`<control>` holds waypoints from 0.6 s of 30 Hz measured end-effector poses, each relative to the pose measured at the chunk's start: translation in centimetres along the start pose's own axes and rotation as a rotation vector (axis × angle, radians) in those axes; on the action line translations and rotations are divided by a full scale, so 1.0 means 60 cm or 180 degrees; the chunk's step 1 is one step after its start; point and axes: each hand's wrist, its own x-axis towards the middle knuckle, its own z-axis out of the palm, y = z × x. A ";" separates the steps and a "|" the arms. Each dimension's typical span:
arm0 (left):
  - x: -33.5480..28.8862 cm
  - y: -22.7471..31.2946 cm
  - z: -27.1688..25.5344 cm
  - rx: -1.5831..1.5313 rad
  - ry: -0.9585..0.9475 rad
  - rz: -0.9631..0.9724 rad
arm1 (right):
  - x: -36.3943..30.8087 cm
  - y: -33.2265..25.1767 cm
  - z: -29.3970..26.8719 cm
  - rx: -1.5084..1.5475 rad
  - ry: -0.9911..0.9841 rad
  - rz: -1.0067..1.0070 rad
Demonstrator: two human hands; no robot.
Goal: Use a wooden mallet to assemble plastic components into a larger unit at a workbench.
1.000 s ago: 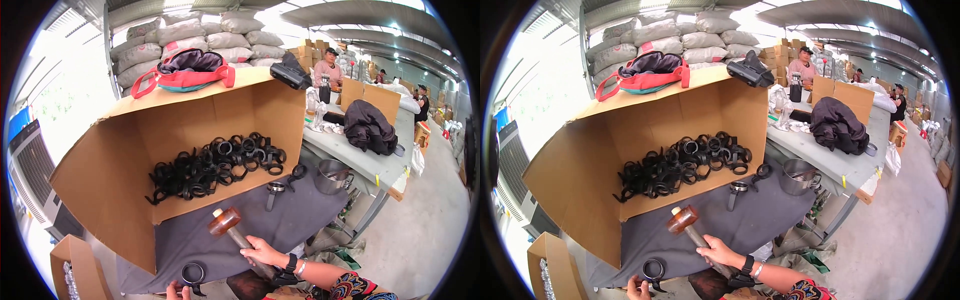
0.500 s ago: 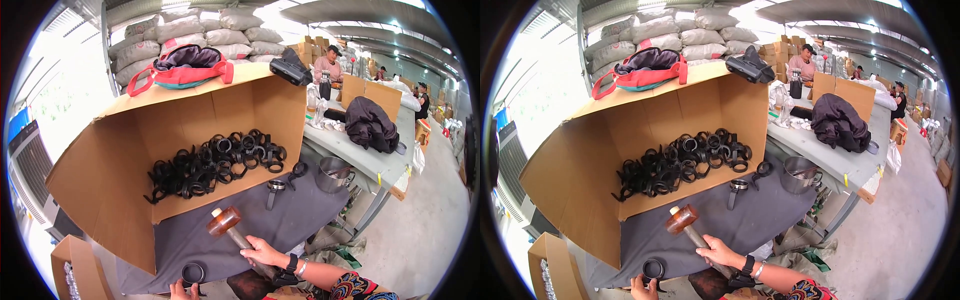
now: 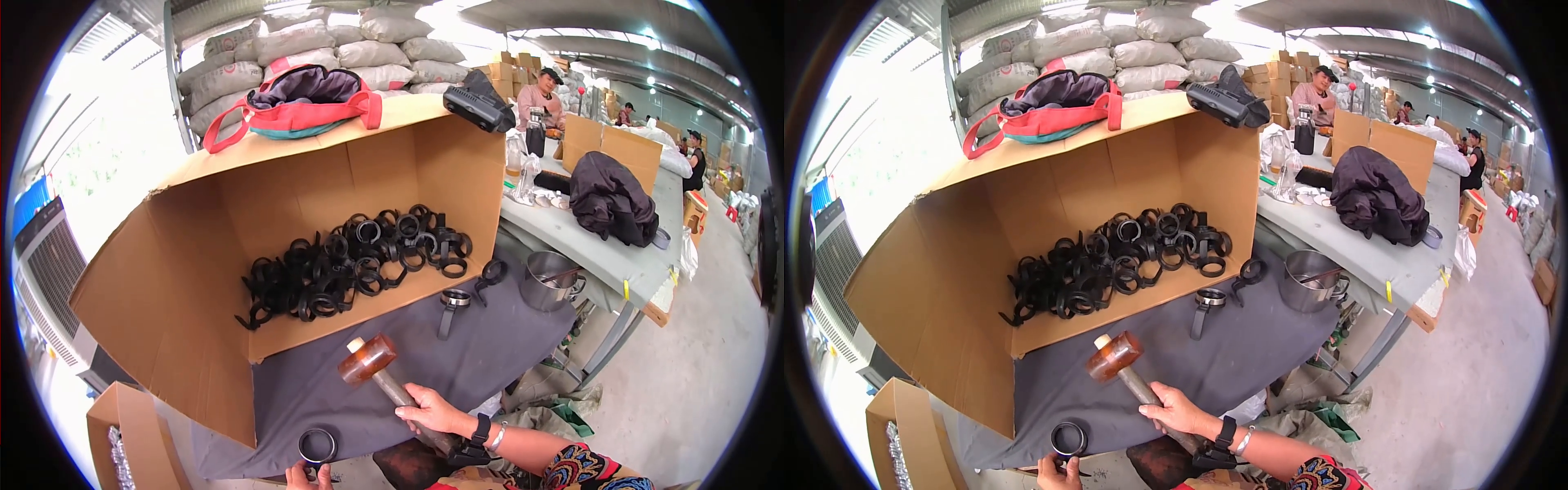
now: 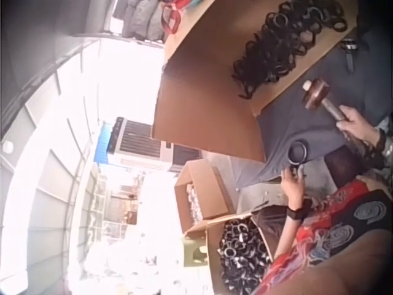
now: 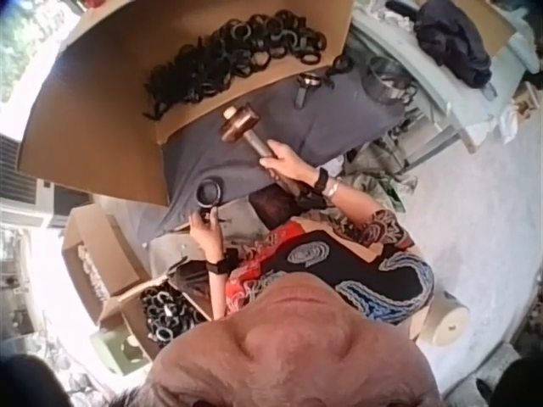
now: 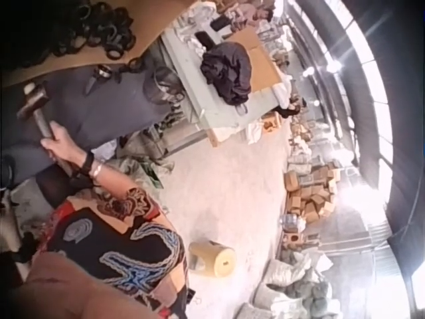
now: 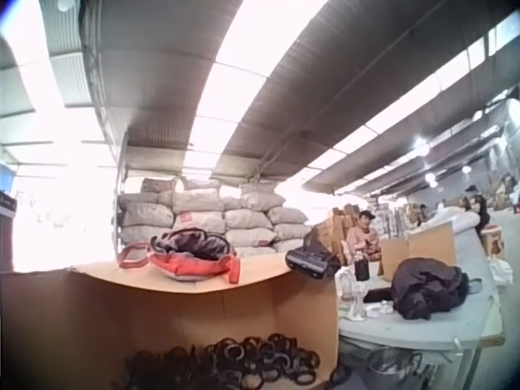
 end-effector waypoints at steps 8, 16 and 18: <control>0.000 -0.014 0.010 0.0047 0.0043 -0.0056 | 0.000 -0.006 0.002 -0.0008 0.0033 0.0032; -0.001 -0.012 0.009 0.0018 0.0188 0.0113 | -0.003 -0.010 0.002 -0.0113 0.0019 0.0170; 0.001 -0.011 0.008 0.0020 0.0030 0.0007 | -0.001 -0.009 0.002 -0.0118 0.0051 0.0169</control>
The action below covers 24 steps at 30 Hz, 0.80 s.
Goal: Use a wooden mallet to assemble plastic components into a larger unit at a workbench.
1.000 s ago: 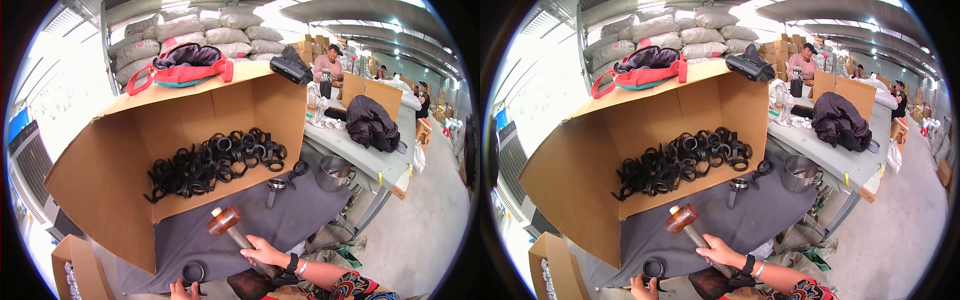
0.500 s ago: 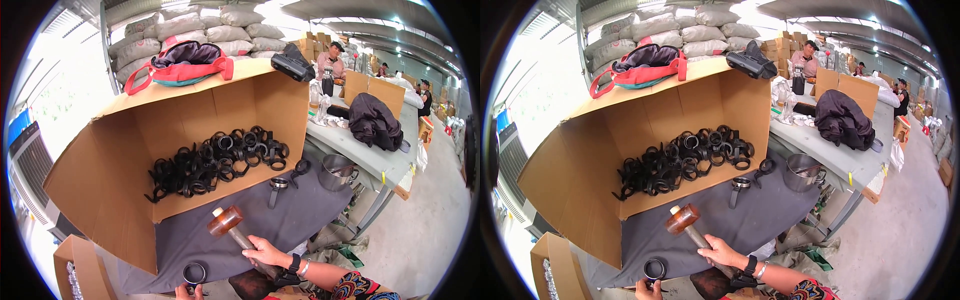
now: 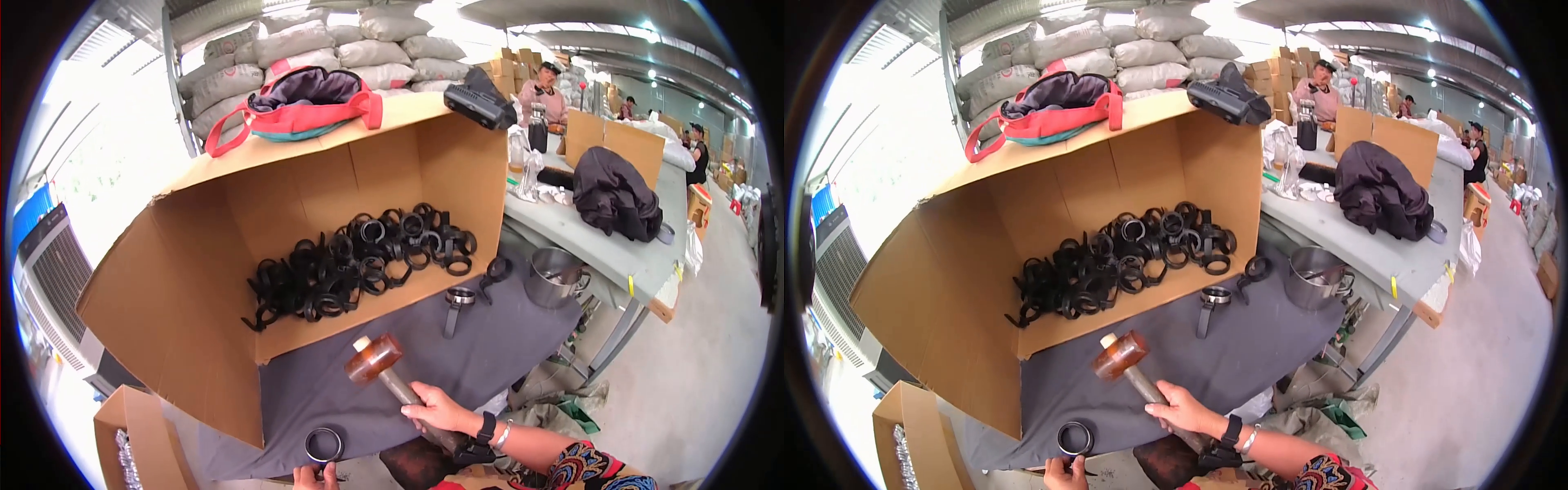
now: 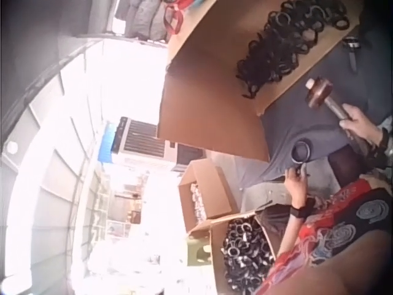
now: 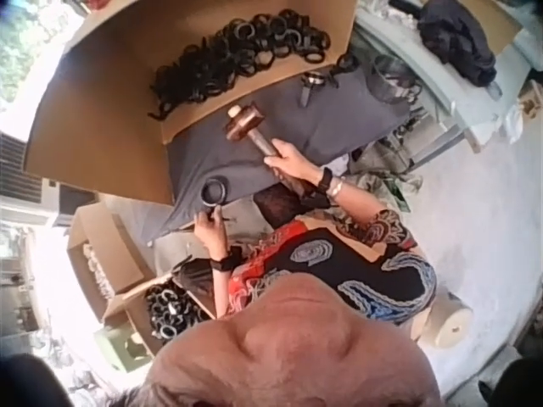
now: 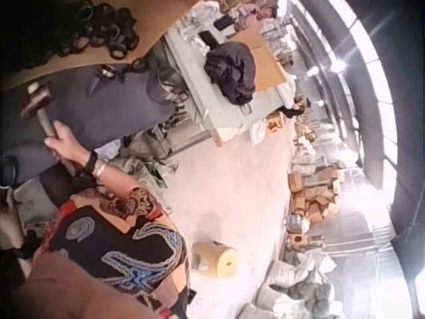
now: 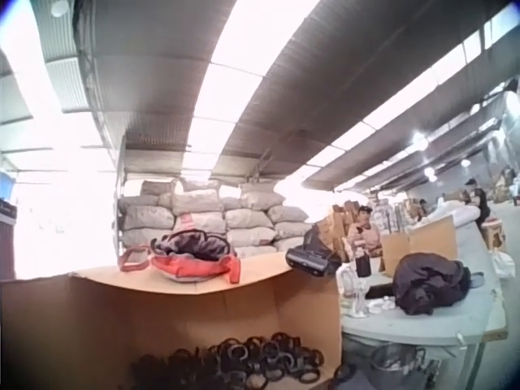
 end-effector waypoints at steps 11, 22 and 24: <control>-0.010 -0.013 0.003 -0.0078 -0.0158 -0.0257 | 0.001 0.011 0.000 0.0149 -0.0013 -0.0139; -0.020 -0.022 0.020 -0.0058 -0.0192 -0.0433 | 0.001 0.011 -0.001 0.0100 -0.0042 -0.0203; -0.023 -0.025 0.023 -0.0477 -0.0089 -0.0518 | 0.001 0.011 -0.001 0.0092 -0.0033 -0.0200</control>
